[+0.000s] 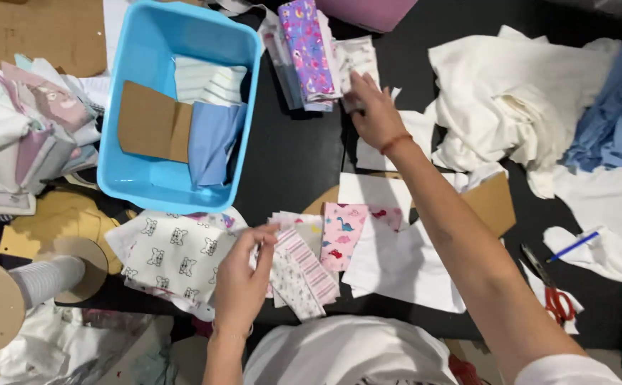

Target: Tracing a pattern onto fabric and cutting it out with scissors

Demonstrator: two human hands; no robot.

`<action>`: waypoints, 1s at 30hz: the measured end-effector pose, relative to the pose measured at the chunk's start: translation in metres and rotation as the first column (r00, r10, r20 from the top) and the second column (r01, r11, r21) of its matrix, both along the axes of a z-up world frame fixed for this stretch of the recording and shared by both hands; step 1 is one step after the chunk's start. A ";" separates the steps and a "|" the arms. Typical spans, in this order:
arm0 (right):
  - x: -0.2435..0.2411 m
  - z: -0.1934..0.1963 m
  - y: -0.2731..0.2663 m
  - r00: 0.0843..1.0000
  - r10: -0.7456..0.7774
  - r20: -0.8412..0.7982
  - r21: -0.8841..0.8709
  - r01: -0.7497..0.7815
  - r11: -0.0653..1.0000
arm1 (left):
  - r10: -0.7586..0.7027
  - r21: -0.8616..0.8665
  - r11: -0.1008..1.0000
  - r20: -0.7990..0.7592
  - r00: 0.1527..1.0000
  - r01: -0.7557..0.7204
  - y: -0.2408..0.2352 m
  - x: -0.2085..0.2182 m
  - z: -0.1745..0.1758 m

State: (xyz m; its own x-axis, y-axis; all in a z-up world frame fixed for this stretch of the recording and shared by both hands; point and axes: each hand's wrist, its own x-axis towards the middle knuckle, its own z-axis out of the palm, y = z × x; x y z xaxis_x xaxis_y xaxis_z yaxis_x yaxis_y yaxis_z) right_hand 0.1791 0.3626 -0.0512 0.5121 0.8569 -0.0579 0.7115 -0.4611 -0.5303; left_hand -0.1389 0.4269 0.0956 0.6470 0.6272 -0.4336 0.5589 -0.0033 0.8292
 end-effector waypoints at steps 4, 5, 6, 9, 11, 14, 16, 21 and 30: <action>-0.043 0.042 -0.038 0.999 0.001 -0.051 0.167 0.007 0.986 | 0.088 -0.064 0.994 -0.070 0.994 -0.093 -0.006 -0.025 -0.010; -0.058 0.066 -0.050 0.996 -0.044 -0.073 0.229 0.060 0.972 | 0.085 -0.074 0.993 -0.082 0.993 -0.091 -0.006 -0.027 -0.012; -0.071 0.090 -0.063 0.991 -0.088 -0.097 0.289 0.112 0.951 | 0.082 -0.084 0.992 -0.094 0.992 -0.090 -0.007 -0.027 -0.012; -0.098 0.108 -0.119 0.937 -0.225 -0.269 0.177 0.277 0.944 | 0.042 0.012 0.999 0.036 0.998 -0.043 -0.017 -0.030 -0.029; -0.102 0.115 -0.157 0.945 -0.238 -0.222 0.118 0.269 0.956 | 0.027 -0.043 0.999 -0.016 1.000 -0.028 -0.025 -0.017 -0.030; -0.107 0.116 -0.222 0.894 -0.422 -0.148 0.003 0.427 0.904 | -0.121 -0.049 0.992 -0.098 0.988 0.117 -0.048 0.001 -0.040; -0.101 0.113 -0.259 0.804 -0.585 -0.105 -0.037 0.584 0.811 | -0.248 0.001 0.968 -0.126 0.960 0.251 -0.067 0.019 -0.047; -0.100 0.093 -0.332 0.600 -0.778 -0.188 -0.413 0.670 0.617 | -0.376 0.132 0.875 -0.421 0.826 0.466 -0.134 0.041 -0.084; -0.143 0.058 -0.316 0.720 -0.667 -0.191 -0.193 0.639 0.744 | -0.378 0.141 0.894 -0.269 0.886 0.424 -0.172 0.047 -0.080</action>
State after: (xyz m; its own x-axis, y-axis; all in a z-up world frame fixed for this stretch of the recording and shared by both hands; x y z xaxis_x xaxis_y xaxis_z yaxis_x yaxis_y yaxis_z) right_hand 0.0357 0.0467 0.0067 0.9006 0.2951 -0.3192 0.0737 -0.8272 -0.5570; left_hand -0.0923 0.2552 0.0155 0.7580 0.4204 -0.4987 0.6493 -0.4126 0.6389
